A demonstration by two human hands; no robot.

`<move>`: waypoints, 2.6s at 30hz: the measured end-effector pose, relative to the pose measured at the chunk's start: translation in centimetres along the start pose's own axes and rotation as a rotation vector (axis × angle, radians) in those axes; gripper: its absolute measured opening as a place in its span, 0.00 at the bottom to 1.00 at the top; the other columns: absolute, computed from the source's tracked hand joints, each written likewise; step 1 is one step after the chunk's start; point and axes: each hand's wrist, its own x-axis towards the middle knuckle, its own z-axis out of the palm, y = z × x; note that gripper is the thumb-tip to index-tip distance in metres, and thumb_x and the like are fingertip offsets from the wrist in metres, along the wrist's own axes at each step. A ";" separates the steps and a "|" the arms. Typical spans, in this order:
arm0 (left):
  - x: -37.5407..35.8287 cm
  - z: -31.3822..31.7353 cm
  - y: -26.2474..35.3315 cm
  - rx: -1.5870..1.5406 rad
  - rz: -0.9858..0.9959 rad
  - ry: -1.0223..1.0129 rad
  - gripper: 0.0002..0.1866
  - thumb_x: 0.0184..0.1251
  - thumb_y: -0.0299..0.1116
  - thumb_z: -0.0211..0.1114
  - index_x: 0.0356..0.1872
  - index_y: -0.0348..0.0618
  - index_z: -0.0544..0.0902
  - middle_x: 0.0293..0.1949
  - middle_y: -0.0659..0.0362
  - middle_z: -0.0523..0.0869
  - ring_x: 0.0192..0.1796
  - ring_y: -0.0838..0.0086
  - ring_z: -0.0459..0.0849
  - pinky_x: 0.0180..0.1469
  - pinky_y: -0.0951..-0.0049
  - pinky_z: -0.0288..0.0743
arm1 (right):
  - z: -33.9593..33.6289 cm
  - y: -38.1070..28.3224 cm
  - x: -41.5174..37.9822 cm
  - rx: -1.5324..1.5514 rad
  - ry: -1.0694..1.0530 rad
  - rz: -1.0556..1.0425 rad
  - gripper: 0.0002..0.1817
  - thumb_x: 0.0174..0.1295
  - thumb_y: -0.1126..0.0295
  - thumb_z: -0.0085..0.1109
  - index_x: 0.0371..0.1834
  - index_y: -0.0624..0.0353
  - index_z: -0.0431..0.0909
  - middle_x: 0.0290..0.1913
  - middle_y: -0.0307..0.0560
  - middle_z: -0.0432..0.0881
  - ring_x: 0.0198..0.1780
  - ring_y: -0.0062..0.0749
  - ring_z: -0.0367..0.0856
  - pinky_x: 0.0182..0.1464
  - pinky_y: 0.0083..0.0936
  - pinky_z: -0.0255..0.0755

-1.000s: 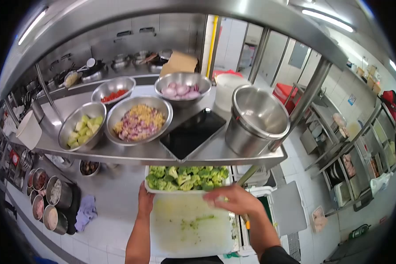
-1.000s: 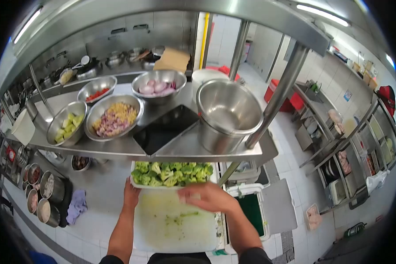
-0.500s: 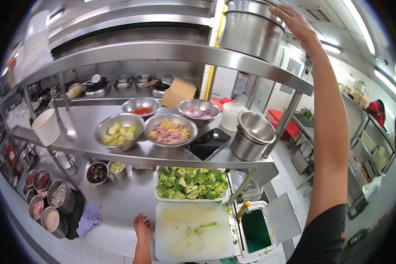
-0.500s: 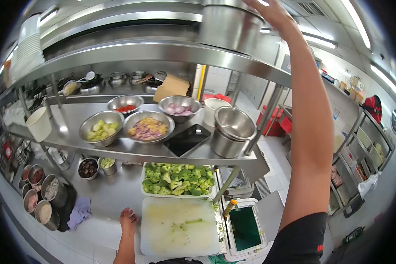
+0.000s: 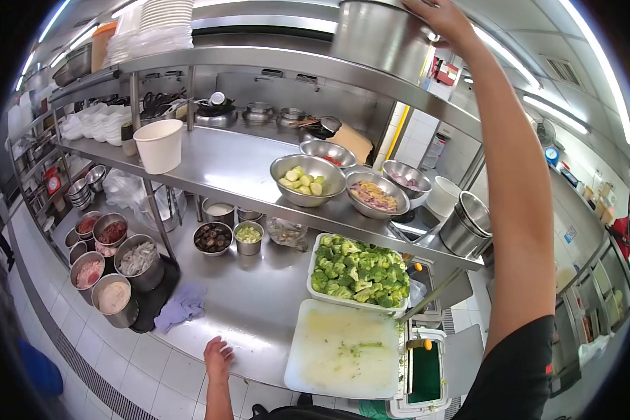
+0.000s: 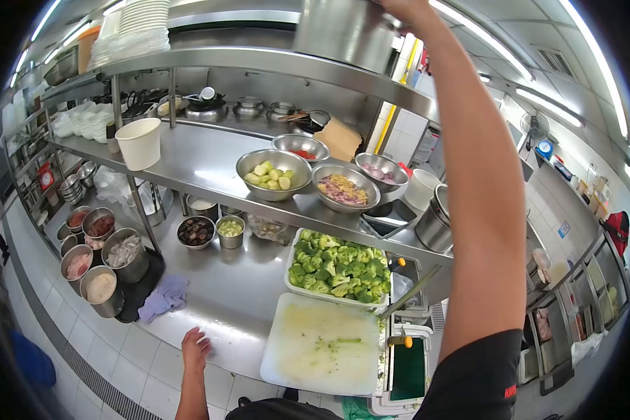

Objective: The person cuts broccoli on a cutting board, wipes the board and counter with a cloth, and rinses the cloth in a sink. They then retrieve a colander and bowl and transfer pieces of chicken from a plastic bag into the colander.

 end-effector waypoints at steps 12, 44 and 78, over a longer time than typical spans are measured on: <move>1.5 16.8 -1.3 0.264 -0.056 -0.583 0.22 0.72 0.41 0.62 0.62 0.43 0.76 0.51 0.58 0.81 0.48 0.71 0.80 0.48 0.67 0.77 | 2.1 6.2 -40.9 0.384 -0.952 0.073 0.13 0.69 0.65 0.58 0.49 0.62 0.83 0.46 0.52 0.86 0.51 0.41 0.84 0.55 0.32 0.75; 7.7 29.9 -7.1 -0.177 -0.177 -0.604 0.43 0.50 0.15 0.49 0.74 0.40 0.53 0.66 0.49 0.70 0.67 0.55 0.71 0.73 0.52 0.62 | 16.2 47.9 -55.2 0.764 0.224 1.217 0.24 0.70 0.57 0.51 0.61 0.63 0.72 0.57 0.49 0.76 0.53 0.37 0.78 0.53 0.33 0.74; -16.7 9.0 8.0 0.037 -0.161 -0.906 0.44 0.54 0.15 0.51 0.78 0.38 0.51 0.69 0.51 0.70 0.68 0.64 0.71 0.70 0.66 0.62 | -4.3 16.2 -70.9 0.816 0.441 1.152 0.16 0.70 0.59 0.54 0.39 0.62 0.82 0.36 0.39 0.83 0.35 0.21 0.81 0.38 0.20 0.74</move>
